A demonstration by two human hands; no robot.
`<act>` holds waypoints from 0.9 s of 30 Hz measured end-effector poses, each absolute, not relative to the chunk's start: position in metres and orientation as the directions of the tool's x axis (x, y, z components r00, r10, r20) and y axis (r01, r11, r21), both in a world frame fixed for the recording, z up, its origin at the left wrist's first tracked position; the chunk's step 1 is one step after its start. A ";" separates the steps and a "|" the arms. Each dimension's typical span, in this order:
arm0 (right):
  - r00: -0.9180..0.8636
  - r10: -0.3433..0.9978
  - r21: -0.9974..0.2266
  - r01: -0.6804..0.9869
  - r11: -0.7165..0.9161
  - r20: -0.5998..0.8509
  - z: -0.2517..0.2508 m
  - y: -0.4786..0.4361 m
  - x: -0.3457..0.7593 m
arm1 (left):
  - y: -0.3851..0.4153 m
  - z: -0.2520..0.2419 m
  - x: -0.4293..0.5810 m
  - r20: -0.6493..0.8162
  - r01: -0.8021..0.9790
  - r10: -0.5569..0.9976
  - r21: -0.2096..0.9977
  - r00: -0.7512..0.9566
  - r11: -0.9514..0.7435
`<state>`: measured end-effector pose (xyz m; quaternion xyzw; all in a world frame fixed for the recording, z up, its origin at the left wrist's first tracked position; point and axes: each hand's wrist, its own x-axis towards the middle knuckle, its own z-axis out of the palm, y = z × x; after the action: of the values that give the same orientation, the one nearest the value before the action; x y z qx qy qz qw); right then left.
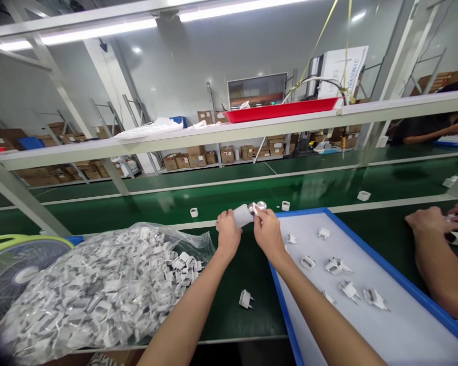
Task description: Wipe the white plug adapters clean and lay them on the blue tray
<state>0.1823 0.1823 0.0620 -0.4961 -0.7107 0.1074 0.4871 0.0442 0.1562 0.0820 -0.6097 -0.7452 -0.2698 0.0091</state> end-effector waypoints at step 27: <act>-0.091 0.814 -0.681 0.501 0.535 0.573 0.060 0.178 0.187 | 0.154 0.088 0.042 0.330 0.907 0.908 0.407 -0.258 0.110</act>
<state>0.1872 0.1779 0.0597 -0.4558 -0.7214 0.1577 0.4970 0.0420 0.1539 0.0881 -0.6089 -0.7451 -0.2723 -0.0008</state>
